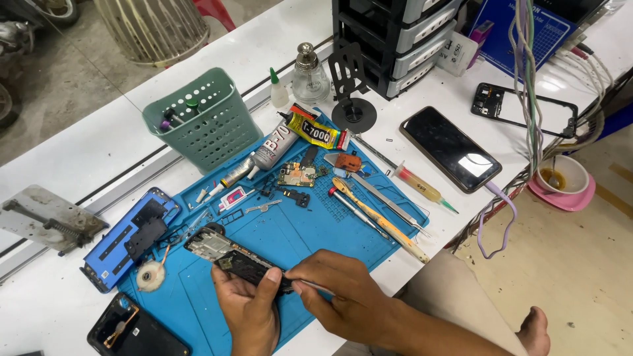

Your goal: Technician disassembling a mobile phone using a pry tool to separate the frame from the screen.

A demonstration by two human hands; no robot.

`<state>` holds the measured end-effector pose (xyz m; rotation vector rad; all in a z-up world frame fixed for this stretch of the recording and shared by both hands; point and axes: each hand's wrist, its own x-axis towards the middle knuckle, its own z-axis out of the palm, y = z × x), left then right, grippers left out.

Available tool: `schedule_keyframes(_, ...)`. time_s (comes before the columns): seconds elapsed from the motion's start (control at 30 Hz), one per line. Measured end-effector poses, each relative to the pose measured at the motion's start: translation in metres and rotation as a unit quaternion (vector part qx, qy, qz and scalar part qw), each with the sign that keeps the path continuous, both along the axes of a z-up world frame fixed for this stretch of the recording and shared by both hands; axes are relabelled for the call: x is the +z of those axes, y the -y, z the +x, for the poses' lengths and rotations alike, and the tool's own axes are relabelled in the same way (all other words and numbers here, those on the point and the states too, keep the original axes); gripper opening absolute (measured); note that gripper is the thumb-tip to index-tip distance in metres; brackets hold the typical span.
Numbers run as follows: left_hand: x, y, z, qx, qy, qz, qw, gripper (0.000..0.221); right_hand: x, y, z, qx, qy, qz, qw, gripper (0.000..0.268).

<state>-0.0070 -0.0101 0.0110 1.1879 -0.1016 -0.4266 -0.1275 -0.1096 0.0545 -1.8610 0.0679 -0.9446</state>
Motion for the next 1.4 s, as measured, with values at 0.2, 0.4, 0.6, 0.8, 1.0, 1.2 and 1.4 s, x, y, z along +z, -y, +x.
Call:
schedule_keyframes(0.2,-0.012,-0.003,0.002,-0.006,0.031,0.008,0.999,0.089,-0.002,0.007,0.000,-0.003,-0.035,0.030,0.999,0.015)
schedule_keyframes(0.4,-0.021,-0.006,0.005,-0.024,0.034,0.011,0.999,0.094,-0.001,0.014,0.003,0.002,-0.074,0.057,0.996,0.018)
schedule_keyframes(0.6,-0.034,-0.010,0.006,-0.031,0.070,0.008,0.997,0.086,-0.004,0.019,0.003,0.031,-0.121,0.154,0.980,0.023)
schedule_keyframes(0.8,-0.027,-0.011,0.004,-0.061,0.075,-0.021,0.995,0.089,-0.005,0.022,0.006,0.041,-0.118,0.110,0.986,0.023)
schedule_keyframes(1.0,-0.013,-0.010,0.004,-0.089,0.105,-0.034,0.990,0.102,-0.013,0.016,0.008,0.027,-0.152,0.158,0.975,0.020)
schedule_keyframes(1.2,-0.012,-0.010,0.004,-0.093,0.110,-0.077,0.987,0.088,-0.013,0.012,0.010,-0.004,-0.135,0.066,0.989,0.021)
schedule_keyframes(1.4,-0.013,-0.010,0.003,-0.089,0.104,-0.067,0.988,0.092,0.001,-0.004,0.003,-0.035,-0.097,-0.012,0.995,0.020)
